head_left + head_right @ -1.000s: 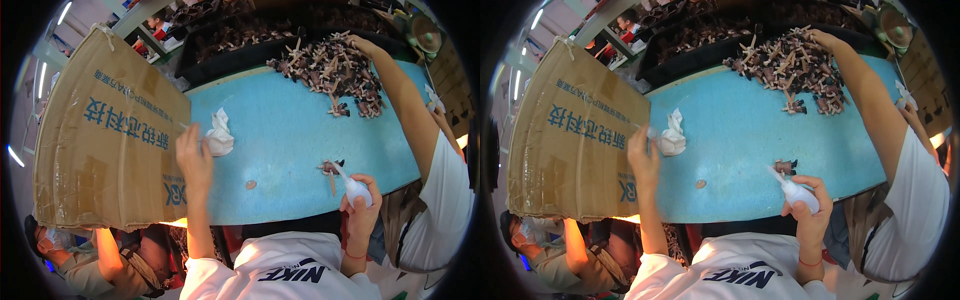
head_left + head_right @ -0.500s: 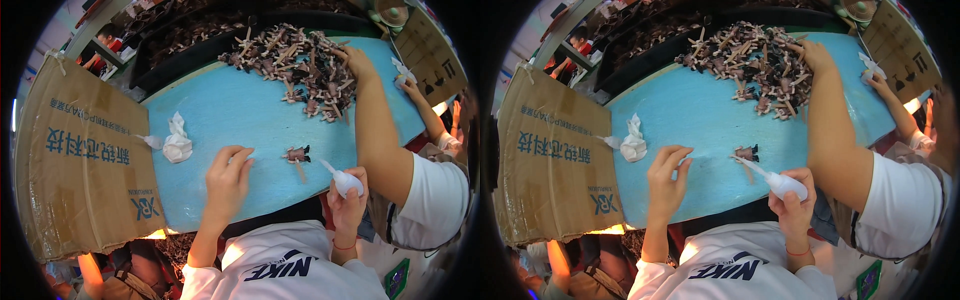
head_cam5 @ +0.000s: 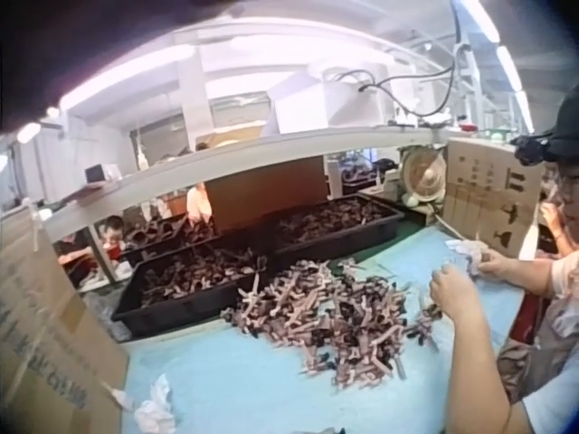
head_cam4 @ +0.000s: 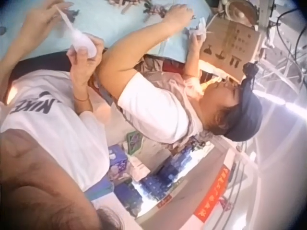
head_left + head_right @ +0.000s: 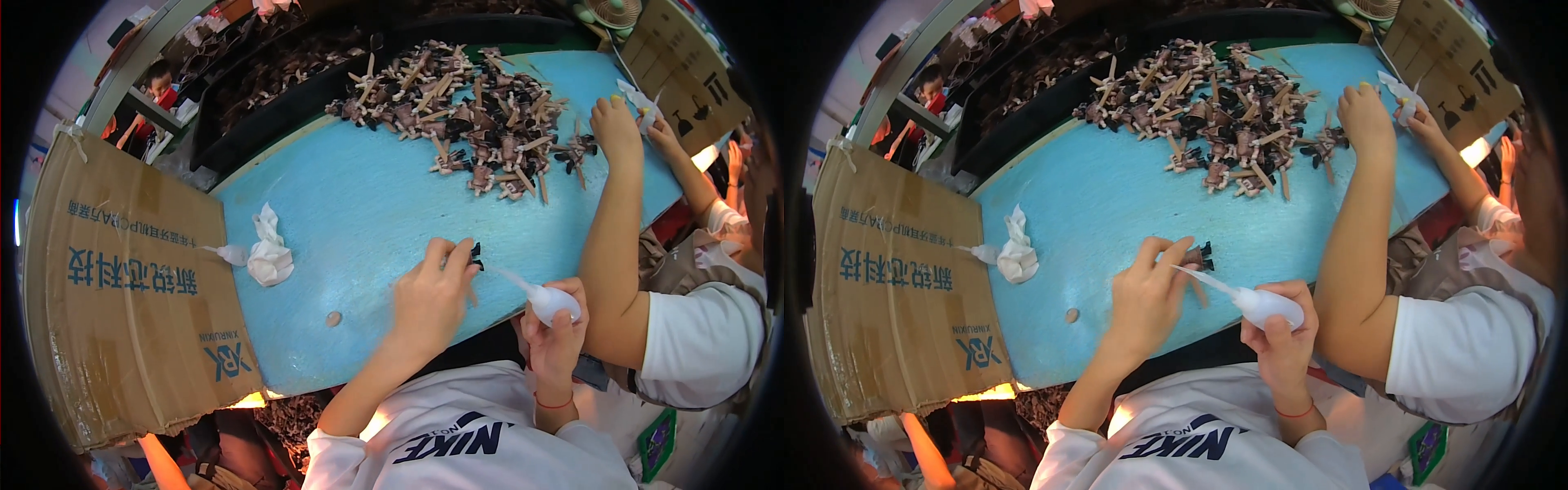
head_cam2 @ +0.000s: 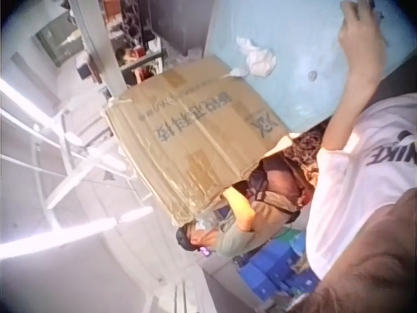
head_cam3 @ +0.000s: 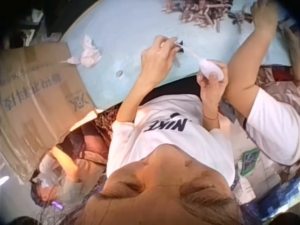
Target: The person applies glue from a bottle to small plastic parts and assembles them into a figurine by hand.
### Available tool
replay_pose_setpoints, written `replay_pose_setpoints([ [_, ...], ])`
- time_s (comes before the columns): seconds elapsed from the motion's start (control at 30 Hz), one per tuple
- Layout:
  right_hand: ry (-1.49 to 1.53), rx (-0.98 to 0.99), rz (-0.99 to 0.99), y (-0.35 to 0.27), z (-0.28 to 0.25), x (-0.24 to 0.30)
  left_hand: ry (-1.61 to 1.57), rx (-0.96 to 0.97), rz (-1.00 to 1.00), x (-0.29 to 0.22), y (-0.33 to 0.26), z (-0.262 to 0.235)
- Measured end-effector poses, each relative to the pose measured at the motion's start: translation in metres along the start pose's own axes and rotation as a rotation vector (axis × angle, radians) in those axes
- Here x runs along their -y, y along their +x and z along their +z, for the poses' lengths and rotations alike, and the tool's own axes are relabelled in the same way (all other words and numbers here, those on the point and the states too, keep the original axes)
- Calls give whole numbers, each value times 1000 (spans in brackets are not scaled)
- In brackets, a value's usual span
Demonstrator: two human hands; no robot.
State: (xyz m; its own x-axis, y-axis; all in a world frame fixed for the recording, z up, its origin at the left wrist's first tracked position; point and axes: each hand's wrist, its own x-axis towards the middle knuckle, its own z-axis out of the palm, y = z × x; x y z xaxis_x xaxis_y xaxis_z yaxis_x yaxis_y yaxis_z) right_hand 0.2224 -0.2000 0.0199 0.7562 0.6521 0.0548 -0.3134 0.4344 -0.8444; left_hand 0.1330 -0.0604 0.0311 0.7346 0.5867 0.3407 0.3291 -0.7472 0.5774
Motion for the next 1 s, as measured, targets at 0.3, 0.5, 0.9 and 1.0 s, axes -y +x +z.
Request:
replay_pose_setpoints([
  [0.3, 5, 0, -19, -1, -1, 6, 383, 314, 39, -2, 9, 35],
  [0.5, 35, 28, -10, -1, -5, 2, 354, 257, 150, 7, -13, 13],
  [0.9, 21, 67, 4, -2, 0, 4, 282, 72, 170, 29, -32, -2],
  [1.0, 15, 69, 12, -3, 1, 3, 440, 25, 70, 24, -33, 6],
])
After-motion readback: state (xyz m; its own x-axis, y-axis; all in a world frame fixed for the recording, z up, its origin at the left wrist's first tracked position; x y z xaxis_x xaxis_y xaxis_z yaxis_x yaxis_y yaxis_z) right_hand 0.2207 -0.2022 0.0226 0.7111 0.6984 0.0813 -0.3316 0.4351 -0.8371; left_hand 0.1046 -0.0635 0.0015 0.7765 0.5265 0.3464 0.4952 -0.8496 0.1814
